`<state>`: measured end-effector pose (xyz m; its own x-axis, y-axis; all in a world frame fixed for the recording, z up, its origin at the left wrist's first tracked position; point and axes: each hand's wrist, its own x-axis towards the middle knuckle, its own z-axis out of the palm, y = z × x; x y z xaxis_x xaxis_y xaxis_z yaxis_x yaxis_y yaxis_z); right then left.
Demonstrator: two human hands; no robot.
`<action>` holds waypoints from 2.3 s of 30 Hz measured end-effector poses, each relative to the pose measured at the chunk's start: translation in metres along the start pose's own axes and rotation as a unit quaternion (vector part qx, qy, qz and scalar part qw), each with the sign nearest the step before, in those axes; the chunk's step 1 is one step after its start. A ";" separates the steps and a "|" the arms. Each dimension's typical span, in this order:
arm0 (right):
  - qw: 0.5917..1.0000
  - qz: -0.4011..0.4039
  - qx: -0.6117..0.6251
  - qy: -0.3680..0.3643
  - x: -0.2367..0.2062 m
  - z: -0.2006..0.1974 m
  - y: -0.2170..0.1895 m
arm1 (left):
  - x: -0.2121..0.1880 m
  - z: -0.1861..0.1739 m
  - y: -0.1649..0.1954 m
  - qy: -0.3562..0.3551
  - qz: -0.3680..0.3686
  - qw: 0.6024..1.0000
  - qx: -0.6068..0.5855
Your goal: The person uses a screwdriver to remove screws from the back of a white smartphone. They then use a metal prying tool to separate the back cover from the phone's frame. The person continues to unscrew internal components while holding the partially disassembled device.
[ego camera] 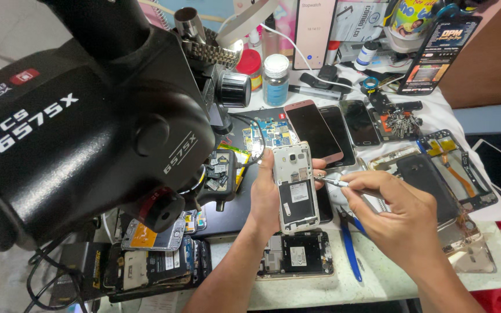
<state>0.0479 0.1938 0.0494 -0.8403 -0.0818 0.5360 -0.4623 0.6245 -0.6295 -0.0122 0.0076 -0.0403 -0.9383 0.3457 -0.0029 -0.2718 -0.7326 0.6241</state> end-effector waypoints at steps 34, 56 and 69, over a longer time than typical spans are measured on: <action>0.991 -0.067 0.013 -0.119 0.028 -0.012 -0.007 | 0.002 0.008 -0.002 0.060 0.033 0.995 0.074; 0.995 0.015 -0.018 -0.101 0.019 -0.007 -0.002 | 0.002 0.005 -0.003 0.070 0.025 0.995 0.065; 0.994 0.038 -0.030 -0.098 0.017 -0.005 -0.003 | 0.003 0.006 -0.003 0.062 0.032 0.995 0.065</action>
<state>0.0363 0.1946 0.0633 -0.9140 -0.1789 0.3641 -0.3826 0.6788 -0.6268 -0.0126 0.0142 -0.0373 -0.9741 0.2201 -0.0518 -0.1889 -0.6663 0.7214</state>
